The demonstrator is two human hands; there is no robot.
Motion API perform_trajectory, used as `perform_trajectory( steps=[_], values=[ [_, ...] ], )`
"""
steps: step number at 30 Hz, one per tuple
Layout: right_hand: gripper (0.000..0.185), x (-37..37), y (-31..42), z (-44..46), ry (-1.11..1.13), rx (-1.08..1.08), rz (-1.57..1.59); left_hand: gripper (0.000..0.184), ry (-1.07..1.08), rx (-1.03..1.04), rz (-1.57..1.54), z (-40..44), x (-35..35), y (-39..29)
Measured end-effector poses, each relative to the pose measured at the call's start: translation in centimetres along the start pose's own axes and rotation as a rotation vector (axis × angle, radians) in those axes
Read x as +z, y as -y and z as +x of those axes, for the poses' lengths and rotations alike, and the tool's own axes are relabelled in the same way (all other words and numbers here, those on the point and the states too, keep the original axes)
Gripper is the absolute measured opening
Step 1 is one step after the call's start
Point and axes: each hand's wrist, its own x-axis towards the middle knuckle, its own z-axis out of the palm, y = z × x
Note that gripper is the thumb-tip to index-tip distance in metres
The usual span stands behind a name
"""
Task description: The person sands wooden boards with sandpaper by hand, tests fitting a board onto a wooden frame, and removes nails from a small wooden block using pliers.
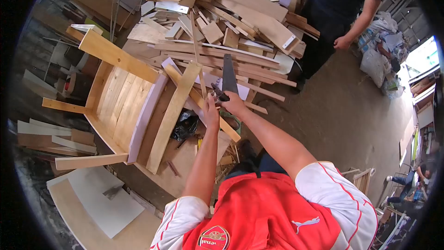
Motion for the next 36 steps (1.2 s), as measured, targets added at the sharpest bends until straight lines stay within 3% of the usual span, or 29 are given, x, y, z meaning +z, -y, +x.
perform_trajectory(
  steps=[3, 4, 8, 11, 12, 15, 16, 19, 20, 23, 27, 31, 36],
  values=[
    [0.037, -0.6, 1.4, 3.3, -0.058, 0.007, 0.300, 0.046, 0.004, -0.131, 0.015, 2.5, 3.3, -3.7],
    [0.045, -1.3, 2.1, 4.5, -0.031, 0.044, 0.306, 0.047, -0.003, -0.064, 0.052, 3.9, 4.0, -3.3],
    [0.057, -2.6, -1.5, 13.5, -0.150, 0.001, -0.168, 0.042, -0.061, 0.042, 0.055, 8.5, 6.8, -4.6],
    [0.047, -3.9, -0.9, 20.0, -0.125, -0.025, -0.272, 0.040, -0.057, 0.071, 0.035, 12.3, 9.5, -6.8],
    [0.038, -5.2, 3.8, 19.8, -0.123, -0.010, -0.272, 0.037, -0.076, 0.017, 0.133, 14.1, 10.0, -6.8],
    [0.030, -6.3, 3.5, 27.4, -0.143, 0.037, -0.289, 0.039, -0.017, -0.033, 0.048, 21.5, 12.2, -5.0],
    [0.035, -6.5, 2.8, 30.4, -0.128, 0.028, -0.315, 0.044, 0.039, 0.013, -0.101, 24.1, 13.0, -4.0],
    [0.041, -7.3, 1.9, 36.4, -0.281, -0.063, -0.432, 0.048, -0.096, 0.020, 0.142, 28.2, 15.0, -4.1],
    [0.044, -7.7, 2.2, 37.9, -0.306, -0.014, -0.510, 0.061, -0.059, -0.129, 0.227, 28.9, 14.9, -5.0],
    [0.047, -9.1, 4.4, 41.7, -0.228, 0.121, -0.651, 0.065, -0.085, -0.140, 0.230, 29.9, 15.7, -4.8],
    [0.046, -9.2, 3.4, 46.5, -0.258, 0.052, -0.646, 0.063, -0.103, -0.157, 0.208, 30.9, 14.6, -2.5],
    [0.044, -10.3, 4.7, 49.2, -0.064, 0.243, -0.602, 0.058, -0.119, -0.135, 0.146, 31.7, 13.1, -0.7],
    [0.047, -10.2, 4.5, 49.1, -0.088, 0.226, -0.652, 0.051, -0.129, -0.168, 0.161, 31.4, 13.2, -1.8]
  ],
)
